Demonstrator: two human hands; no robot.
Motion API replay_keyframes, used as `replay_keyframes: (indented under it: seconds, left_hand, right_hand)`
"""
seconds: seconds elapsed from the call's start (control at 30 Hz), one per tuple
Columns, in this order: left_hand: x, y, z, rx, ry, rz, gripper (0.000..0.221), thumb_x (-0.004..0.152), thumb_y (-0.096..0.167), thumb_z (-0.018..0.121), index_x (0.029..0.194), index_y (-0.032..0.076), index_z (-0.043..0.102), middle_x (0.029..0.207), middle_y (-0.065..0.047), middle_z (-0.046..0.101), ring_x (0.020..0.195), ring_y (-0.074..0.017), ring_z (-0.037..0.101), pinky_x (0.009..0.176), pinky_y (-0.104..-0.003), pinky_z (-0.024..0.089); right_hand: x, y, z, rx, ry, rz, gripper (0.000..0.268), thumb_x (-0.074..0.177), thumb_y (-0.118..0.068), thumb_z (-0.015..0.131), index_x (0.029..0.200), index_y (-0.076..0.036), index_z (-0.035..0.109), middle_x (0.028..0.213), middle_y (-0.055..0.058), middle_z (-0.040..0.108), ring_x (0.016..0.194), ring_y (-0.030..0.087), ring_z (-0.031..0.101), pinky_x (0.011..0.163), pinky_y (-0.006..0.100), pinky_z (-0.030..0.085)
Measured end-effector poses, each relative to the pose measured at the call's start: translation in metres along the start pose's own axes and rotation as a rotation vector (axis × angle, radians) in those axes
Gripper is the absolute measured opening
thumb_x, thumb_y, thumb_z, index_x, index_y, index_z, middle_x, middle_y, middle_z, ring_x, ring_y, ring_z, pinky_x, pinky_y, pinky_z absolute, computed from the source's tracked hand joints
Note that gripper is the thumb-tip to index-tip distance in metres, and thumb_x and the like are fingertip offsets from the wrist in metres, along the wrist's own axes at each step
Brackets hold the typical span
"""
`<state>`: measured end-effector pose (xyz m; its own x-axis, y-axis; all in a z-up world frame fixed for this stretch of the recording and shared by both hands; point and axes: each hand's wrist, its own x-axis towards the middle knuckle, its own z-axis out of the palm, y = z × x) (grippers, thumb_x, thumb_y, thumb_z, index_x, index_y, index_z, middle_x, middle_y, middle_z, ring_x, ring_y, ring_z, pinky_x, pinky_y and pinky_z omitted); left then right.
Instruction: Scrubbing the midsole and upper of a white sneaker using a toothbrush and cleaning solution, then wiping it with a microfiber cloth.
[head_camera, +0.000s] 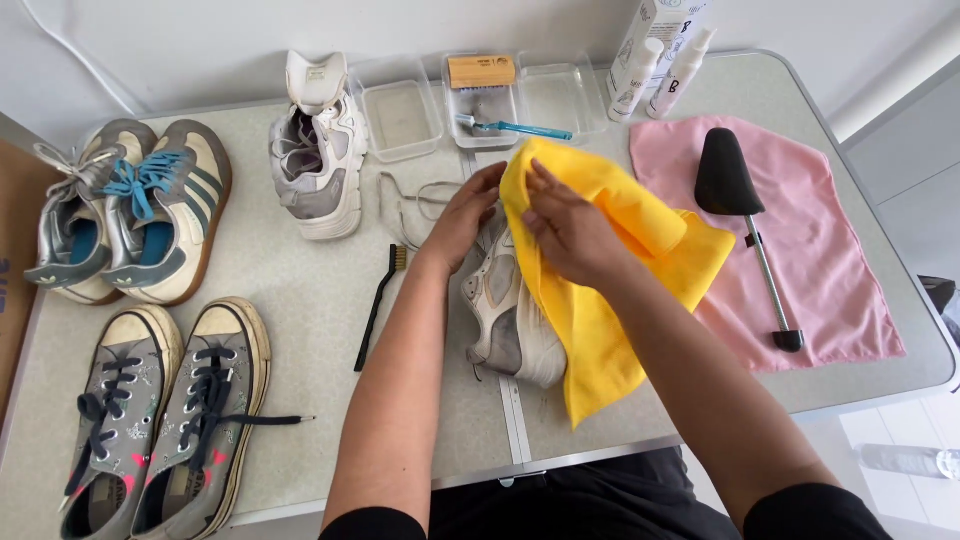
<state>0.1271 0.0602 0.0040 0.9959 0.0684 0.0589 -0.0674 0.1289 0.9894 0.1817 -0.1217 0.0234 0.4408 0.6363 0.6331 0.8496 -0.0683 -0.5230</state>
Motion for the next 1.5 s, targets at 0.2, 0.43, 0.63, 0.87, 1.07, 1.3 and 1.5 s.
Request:
replay_keyframes:
  seconds: [0.2,0.43,0.63,0.87,1.07,1.3,1.5]
  left_hand:
    - [0.02,-0.045,-0.004,-0.142,-0.025,0.047,0.051,0.108,0.023,0.046,0.156,0.006,0.042,0.152,-0.027,0.048,0.143,-0.043,0.042,0.119,-0.055,0.035]
    - [0.029,-0.057,0.008,-0.115,0.033,0.024,0.052,0.115,0.038,0.03,0.155,0.007,0.043,0.151,-0.025,0.049,0.144,-0.035,0.044,0.12,-0.049,0.037]
    - [0.035,-0.086,0.004,-0.059,0.079,0.105,0.053,0.116,0.032,0.029,0.154,-0.004,0.04,0.149,-0.034,0.047,0.144,-0.0468,0.042,0.122,-0.056,0.029]
    - [0.02,-0.053,0.016,-0.065,0.154,0.147,0.055,0.116,0.043,0.025,0.126,-0.001,0.057,0.114,-0.017,0.058,0.12,-0.0287,0.054,0.117,-0.048,0.034]
    - [0.035,-0.036,0.023,-0.014,0.239,-0.169,0.063,0.091,0.067,0.027,0.093,0.013,0.059,0.085,-0.002,0.063,0.082,-0.0152,0.06,0.077,-0.031,0.049]
    - [0.032,-0.028,0.024,-0.026,0.236,-0.205,0.066,0.086,0.071,0.027,0.089,0.013,0.059,0.075,-0.001,0.056,0.073,-0.0132,0.054,0.071,-0.031,0.046]
    - [0.03,-0.024,0.023,-0.054,0.231,-0.232,0.064,0.087,0.069,0.03,0.09,0.013,0.059,0.076,-0.001,0.058,0.073,-0.0131,0.057,0.071,-0.03,0.049]
  right_hand:
    - [-0.009,-0.002,0.02,0.005,0.012,0.104,0.026,0.102,-0.003,0.056,0.117,0.014,0.069,0.135,0.029,0.062,0.142,0.049,0.038,0.114,0.056,0.036]
    - [-0.021,0.012,0.027,0.152,0.043,0.115,0.028,0.107,-0.007,0.05,0.109,0.013,0.069,0.133,0.026,0.064,0.147,0.049,0.031,0.12,0.06,0.024]
    - [-0.03,-0.003,0.025,0.256,-0.001,0.124,0.027,0.108,-0.007,0.047,0.104,0.011,0.067,0.131,0.023,0.062,0.152,0.046,0.024,0.123,0.062,0.01]
    - [-0.065,-0.025,0.013,0.331,-0.03,0.162,0.027,0.106,-0.005,0.046,0.106,0.013,0.066,0.13,0.025,0.064,0.152,0.048,0.017,0.124,0.061,0.01]
    - [-0.09,-0.072,0.005,0.273,-0.132,0.182,0.036,0.108,-0.017,0.037,0.109,0.009,0.061,0.12,0.018,0.067,0.136,0.038,0.039,0.129,0.054,0.018]
    - [-0.115,-0.124,0.008,-0.076,-0.209,-0.135,0.018,0.102,-0.016,0.056,0.1,-0.007,0.072,0.116,0.004,0.076,0.122,0.026,0.065,0.111,0.046,0.042]
    - [-0.138,-0.134,0.008,-0.185,-0.25,-0.266,0.029,0.105,-0.009,0.046,0.102,-0.003,0.075,0.112,0.008,0.076,0.118,0.022,0.069,0.114,0.039,0.04]
